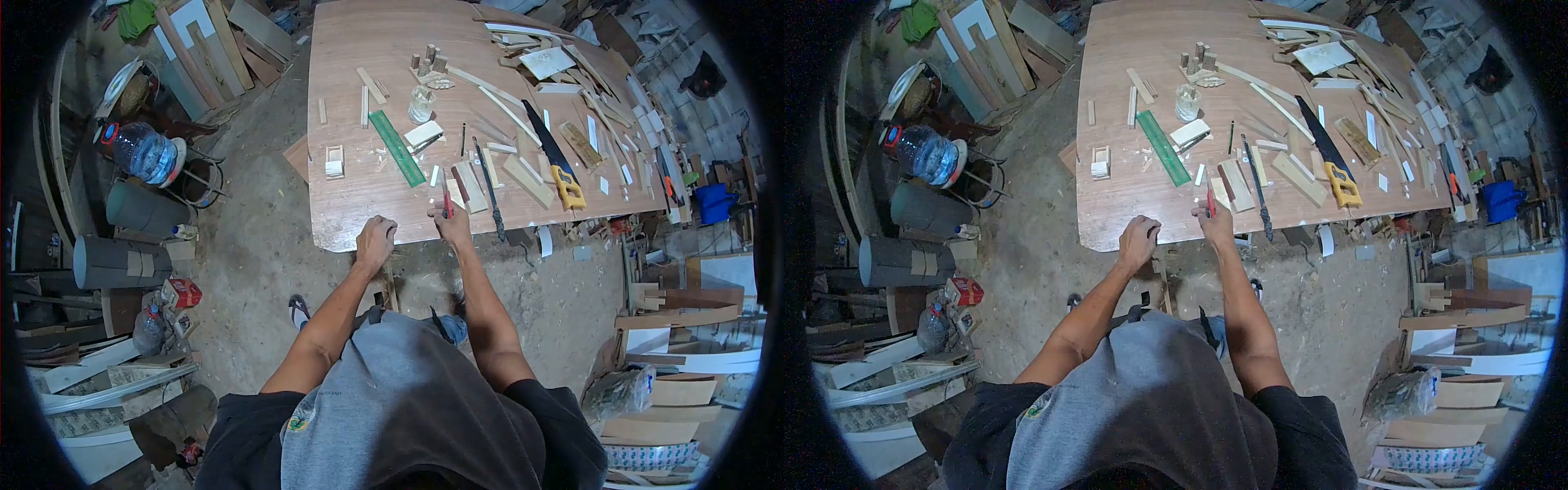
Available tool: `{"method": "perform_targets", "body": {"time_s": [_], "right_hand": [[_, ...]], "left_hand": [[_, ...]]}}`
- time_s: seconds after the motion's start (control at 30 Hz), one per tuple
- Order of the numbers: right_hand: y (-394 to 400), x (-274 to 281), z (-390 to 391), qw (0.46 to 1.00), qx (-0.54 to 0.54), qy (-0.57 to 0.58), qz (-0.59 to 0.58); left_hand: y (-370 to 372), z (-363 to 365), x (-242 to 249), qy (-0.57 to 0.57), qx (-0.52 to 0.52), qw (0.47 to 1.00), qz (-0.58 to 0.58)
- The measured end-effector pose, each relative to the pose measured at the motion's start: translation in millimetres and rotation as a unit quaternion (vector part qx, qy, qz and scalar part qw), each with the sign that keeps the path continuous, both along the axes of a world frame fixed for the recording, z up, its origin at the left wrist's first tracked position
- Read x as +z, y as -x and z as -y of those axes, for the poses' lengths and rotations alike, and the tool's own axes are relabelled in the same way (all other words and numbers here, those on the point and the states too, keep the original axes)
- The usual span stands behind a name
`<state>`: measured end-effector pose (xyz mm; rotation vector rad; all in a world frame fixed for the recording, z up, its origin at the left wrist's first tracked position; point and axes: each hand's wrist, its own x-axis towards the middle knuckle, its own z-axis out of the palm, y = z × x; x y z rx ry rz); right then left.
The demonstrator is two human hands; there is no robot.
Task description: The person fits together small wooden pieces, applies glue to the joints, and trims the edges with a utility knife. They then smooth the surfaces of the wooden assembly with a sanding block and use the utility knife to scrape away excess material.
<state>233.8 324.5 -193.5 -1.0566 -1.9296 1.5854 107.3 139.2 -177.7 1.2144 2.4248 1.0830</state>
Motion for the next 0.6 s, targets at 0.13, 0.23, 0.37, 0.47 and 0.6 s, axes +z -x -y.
{"method": "perform_targets", "body": {"time_s": [0.13, 0.23, 0.37, 0.47, 0.6], "right_hand": [[-7, 15, -1, 0.999, 0.002, 0.029, 0.022], [-9, 14, 4, 0.996, -0.001, 0.004, 0.091], [-5, 8, 20, 0.994, 0.031, -0.061, 0.086], [4, 6, 38, 0.981, 0.092, -0.142, 0.098], [17, 8, 58, 0.964, 0.127, -0.201, 0.121]], "left_hand": [[0, 1, 0, -0.005, 0.007, 1.000, 0.012], [3, 4, 0, -0.021, 0.003, 1.000, 0.003], [6, 5, 4, 0.021, 0.001, 1.000, 0.017], [7, 6, 5, 0.021, 0.003, 1.000, 0.022], [9, 12, 5, 0.000, 0.002, 0.999, 0.046]]}}
